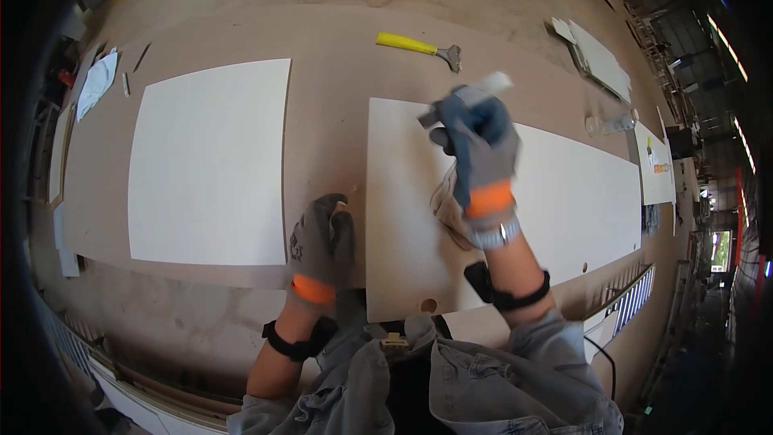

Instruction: The recorder cleans and prepares white wood panels using a cloth, liquid, and a scraper tool.

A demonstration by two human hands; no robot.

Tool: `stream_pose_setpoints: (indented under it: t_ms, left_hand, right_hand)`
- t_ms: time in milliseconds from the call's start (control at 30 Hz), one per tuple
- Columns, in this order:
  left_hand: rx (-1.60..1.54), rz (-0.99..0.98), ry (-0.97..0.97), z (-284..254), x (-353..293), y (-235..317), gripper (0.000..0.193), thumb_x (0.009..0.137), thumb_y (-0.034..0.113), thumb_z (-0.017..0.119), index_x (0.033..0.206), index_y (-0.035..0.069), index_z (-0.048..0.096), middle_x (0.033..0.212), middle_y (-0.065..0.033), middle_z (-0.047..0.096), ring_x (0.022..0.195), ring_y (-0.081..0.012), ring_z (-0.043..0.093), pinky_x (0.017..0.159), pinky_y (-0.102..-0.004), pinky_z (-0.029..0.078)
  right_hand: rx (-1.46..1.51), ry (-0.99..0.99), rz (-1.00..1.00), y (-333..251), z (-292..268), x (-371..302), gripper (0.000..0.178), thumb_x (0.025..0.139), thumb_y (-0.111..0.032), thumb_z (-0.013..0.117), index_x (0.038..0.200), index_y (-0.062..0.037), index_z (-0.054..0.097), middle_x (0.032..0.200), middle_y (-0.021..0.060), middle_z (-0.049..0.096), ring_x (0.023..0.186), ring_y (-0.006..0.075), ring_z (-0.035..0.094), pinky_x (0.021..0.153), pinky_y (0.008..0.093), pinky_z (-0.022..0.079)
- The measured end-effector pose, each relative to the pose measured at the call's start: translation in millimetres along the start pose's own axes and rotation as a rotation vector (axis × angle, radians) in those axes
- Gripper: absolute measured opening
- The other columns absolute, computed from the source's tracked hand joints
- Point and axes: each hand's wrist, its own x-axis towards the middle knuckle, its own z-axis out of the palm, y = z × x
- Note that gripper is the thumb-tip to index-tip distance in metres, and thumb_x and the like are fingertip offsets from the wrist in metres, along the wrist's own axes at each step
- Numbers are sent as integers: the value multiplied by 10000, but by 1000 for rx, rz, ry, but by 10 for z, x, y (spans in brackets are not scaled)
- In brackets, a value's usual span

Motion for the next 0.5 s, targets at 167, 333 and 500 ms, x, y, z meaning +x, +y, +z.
stream_pose_setpoints:
  t_ms: [167,333,500]
  left_hand:
    - [160,-211,-192,503,-17,-435,273,851,259,646,986,32,577,839,-156,624,754,-297,615,666,-377,485]
    - [375,245,-85,695,-109,-846,256,729,187,723,897,46,591,778,-112,616,653,-290,596,580,-372,487]
    - [340,279,-4,686,-79,-829,227,678,139,738,812,55,576,710,-91,583,584,-279,563,530,-371,473]
  right_hand:
    - [-154,-203,395,900,-159,1137,191,848,-157,667,962,-35,573,780,34,600,613,85,541,532,206,432]
    - [-110,-378,510,1391,70,1598,198,866,-241,656,902,-66,570,731,13,570,588,68,503,510,210,400]
    - [-388,-567,508,1486,113,1652,184,869,-233,634,841,-64,564,712,17,568,572,72,502,513,218,401]
